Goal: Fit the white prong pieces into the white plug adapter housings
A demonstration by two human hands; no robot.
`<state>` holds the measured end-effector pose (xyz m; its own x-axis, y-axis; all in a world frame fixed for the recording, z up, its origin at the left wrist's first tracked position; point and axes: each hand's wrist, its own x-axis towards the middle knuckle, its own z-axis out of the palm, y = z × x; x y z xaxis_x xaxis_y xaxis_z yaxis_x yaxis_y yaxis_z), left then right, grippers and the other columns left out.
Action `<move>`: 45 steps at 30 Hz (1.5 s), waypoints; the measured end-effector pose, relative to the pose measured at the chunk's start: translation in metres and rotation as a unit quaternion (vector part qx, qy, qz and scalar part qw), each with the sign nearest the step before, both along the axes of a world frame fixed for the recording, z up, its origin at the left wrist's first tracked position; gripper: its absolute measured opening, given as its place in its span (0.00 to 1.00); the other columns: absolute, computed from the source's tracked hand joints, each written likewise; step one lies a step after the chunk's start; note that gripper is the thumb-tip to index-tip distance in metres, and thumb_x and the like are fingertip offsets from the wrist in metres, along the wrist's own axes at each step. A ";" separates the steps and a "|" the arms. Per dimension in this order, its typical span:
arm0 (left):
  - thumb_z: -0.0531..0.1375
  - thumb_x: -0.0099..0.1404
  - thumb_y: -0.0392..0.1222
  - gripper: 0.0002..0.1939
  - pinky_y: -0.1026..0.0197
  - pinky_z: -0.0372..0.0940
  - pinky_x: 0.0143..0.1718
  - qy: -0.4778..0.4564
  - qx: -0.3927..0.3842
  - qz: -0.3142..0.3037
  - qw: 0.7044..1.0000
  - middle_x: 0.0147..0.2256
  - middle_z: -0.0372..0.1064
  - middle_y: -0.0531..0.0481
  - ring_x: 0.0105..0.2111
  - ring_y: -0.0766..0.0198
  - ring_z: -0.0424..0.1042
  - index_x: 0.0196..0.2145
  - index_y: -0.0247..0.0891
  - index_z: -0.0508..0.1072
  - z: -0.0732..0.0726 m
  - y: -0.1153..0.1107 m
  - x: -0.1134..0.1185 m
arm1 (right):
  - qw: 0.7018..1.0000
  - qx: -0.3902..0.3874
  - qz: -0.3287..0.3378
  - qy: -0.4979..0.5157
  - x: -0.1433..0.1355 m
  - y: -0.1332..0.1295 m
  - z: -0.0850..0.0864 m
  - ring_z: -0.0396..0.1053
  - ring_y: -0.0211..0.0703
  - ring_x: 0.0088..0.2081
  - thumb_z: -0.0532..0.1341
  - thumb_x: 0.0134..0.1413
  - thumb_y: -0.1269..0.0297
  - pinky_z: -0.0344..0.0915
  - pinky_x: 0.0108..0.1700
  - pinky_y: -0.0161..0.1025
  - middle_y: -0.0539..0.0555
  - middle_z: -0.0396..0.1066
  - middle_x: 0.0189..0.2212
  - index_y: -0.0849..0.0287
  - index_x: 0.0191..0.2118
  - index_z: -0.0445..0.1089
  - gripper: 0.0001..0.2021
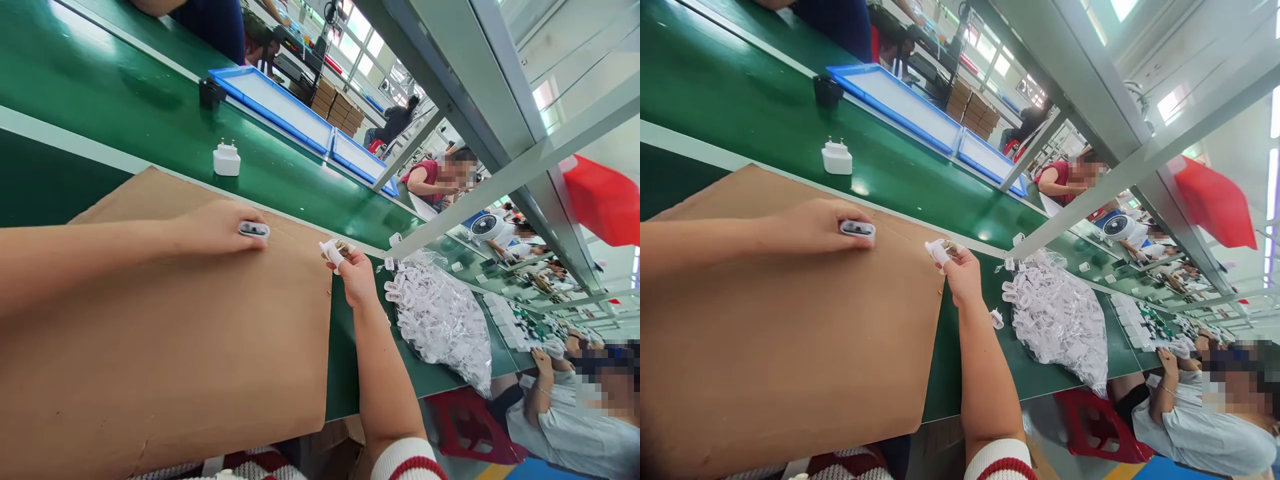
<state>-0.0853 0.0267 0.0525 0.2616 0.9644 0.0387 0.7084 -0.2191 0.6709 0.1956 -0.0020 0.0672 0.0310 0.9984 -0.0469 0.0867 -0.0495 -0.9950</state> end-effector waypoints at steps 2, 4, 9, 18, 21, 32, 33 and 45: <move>0.63 0.54 0.60 0.24 0.56 0.65 0.46 -0.043 0.016 -0.058 0.997 0.43 0.79 0.46 0.45 0.49 0.74 0.40 0.40 0.81 -0.003 -0.013 0.023 | 0.998 0.033 -0.001 -0.057 -0.008 -0.007 -0.001 0.78 0.48 0.43 0.76 0.43 0.52 0.71 0.40 0.41 0.53 0.82 0.42 0.54 0.41 0.80 0.19; 0.63 0.53 0.60 0.23 0.56 0.66 0.44 -0.081 0.009 -0.098 0.992 0.41 0.79 0.46 0.43 0.49 0.75 0.39 0.41 0.80 -0.008 -0.022 0.043 | 0.988 0.094 0.012 -0.121 -0.014 -0.013 -0.003 0.77 0.48 0.45 0.73 0.51 0.53 0.72 0.46 0.44 0.53 0.81 0.43 0.52 0.41 0.81 0.13; 0.64 0.53 0.64 0.22 0.58 0.63 0.34 -0.138 -0.017 -0.101 0.985 0.32 0.73 0.48 0.34 0.54 0.73 0.30 0.41 0.76 -0.024 -0.027 0.059 | 0.918 0.243 0.058 -0.307 -0.024 -0.025 -0.007 0.73 0.50 0.50 0.66 0.60 0.66 0.70 0.55 0.47 0.53 0.80 0.43 0.50 0.44 0.81 0.09; 0.63 0.55 0.63 0.22 0.59 0.60 0.33 -0.149 -0.012 -0.109 0.983 0.30 0.69 0.48 0.32 0.56 0.70 0.26 0.39 0.73 -0.027 -0.025 0.054 | 0.845 0.312 0.102 -0.422 -0.028 -0.021 -0.019 0.70 0.49 0.47 0.62 0.59 0.76 0.69 0.52 0.46 0.53 0.79 0.42 0.51 0.48 0.80 0.16; 0.63 0.54 0.63 0.22 0.59 0.60 0.32 -0.150 -0.014 -0.106 0.983 0.30 0.68 0.48 0.32 0.56 0.70 0.25 0.39 0.72 -0.029 -0.024 0.055 | 0.826 0.334 0.100 -0.444 -0.026 -0.019 -0.020 0.69 0.48 0.44 0.62 0.56 0.78 0.69 0.49 0.45 0.53 0.78 0.40 0.52 0.46 0.80 0.17; 0.59 0.54 0.63 0.21 0.58 0.61 0.36 -0.124 -0.004 -0.078 0.989 0.31 0.70 0.47 0.35 0.54 0.71 0.26 0.40 0.71 -0.029 -0.030 0.062 | 0.831 0.267 0.039 -0.487 -0.030 -0.020 -0.028 0.67 0.47 0.39 0.66 0.50 0.77 0.65 0.44 0.43 0.51 0.76 0.33 0.52 0.40 0.81 0.14; 0.59 0.54 0.63 0.22 0.58 0.61 0.37 -0.115 0.000 -0.072 0.991 0.32 0.71 0.47 0.37 0.53 0.72 0.27 0.40 0.72 -0.029 -0.030 0.063 | 0.832 0.257 0.029 -0.490 -0.031 -0.021 -0.031 0.68 0.47 0.39 0.66 0.50 0.77 0.65 0.44 0.43 0.50 0.76 0.32 0.52 0.39 0.82 0.14; 0.57 0.56 0.69 0.32 0.52 0.70 0.42 -0.116 0.043 -0.082 0.989 0.42 0.78 0.41 0.38 0.48 0.75 0.46 0.40 0.76 -0.024 -0.042 0.058 | 0.870 0.199 -0.025 -0.449 -0.016 -0.043 -0.034 0.70 0.50 0.57 0.70 0.61 0.61 0.62 0.64 0.46 0.52 0.78 0.54 0.48 0.63 0.72 0.25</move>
